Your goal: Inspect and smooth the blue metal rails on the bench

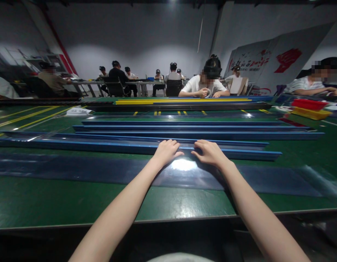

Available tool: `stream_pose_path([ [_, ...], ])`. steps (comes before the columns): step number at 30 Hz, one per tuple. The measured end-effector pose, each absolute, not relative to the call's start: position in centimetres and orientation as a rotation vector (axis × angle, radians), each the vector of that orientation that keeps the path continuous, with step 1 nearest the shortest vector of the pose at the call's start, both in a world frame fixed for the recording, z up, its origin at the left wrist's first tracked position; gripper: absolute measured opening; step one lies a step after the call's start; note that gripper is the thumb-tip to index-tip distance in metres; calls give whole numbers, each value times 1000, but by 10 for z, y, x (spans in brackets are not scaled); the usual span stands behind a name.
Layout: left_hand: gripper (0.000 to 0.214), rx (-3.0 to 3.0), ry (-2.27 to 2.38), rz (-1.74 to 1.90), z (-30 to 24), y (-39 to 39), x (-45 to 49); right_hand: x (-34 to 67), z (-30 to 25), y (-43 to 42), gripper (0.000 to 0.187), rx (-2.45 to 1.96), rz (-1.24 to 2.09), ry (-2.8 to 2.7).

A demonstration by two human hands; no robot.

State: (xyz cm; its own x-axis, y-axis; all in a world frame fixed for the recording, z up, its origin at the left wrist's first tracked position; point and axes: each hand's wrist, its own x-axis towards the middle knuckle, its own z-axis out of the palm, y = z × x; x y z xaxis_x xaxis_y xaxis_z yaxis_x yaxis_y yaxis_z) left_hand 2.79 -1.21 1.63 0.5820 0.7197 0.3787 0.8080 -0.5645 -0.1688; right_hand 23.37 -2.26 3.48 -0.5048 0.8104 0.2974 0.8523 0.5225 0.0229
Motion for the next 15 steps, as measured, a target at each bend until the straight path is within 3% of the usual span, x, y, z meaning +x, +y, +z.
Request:
stream_pose_path([
  [15, 37, -2486, -1224, -386, 17, -12, 29, 239, 41, -20, 17, -1420, -183, -2524],
])
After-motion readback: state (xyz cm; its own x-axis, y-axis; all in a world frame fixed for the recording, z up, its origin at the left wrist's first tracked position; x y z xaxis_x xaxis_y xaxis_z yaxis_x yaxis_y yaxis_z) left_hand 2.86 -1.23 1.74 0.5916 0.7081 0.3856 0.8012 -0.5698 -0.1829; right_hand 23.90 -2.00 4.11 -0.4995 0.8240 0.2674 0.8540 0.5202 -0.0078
